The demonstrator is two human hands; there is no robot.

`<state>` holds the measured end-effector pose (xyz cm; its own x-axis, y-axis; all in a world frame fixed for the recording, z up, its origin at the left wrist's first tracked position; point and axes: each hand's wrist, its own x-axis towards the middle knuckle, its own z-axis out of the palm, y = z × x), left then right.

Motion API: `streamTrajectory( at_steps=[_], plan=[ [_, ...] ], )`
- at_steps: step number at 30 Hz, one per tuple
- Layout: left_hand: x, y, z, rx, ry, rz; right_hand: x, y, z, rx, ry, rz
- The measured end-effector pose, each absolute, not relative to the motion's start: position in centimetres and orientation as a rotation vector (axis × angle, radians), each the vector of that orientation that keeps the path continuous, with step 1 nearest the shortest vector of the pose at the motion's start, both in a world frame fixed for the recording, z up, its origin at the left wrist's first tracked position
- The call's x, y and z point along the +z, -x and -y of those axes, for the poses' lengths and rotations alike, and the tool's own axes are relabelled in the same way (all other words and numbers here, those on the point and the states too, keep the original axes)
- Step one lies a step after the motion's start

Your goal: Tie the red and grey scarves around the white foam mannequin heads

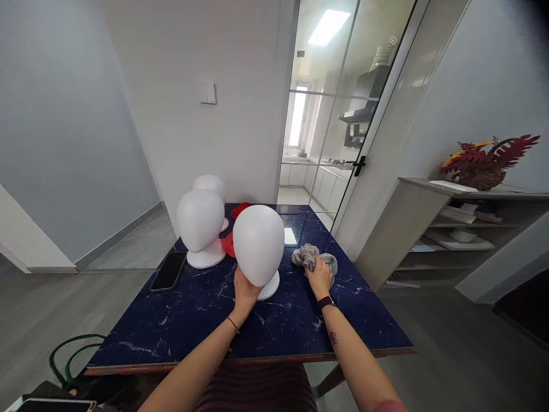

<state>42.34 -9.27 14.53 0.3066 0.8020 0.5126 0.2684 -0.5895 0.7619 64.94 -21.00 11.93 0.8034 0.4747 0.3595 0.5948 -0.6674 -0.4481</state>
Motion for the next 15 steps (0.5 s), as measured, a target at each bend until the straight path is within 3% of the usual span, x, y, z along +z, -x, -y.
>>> streamTrajectory(
  at_steps=[10,15],
  plan=[
    [13.6,-41.1,9.2,1.13,-2.091,-0.834,11.9,-66.6,22.1,-0.189,1.859,0.481],
    [13.2,-41.2,9.4,1.147,-2.153,-0.914,12.3,-66.7,22.3,-0.195,1.776,0.376]
  ],
)
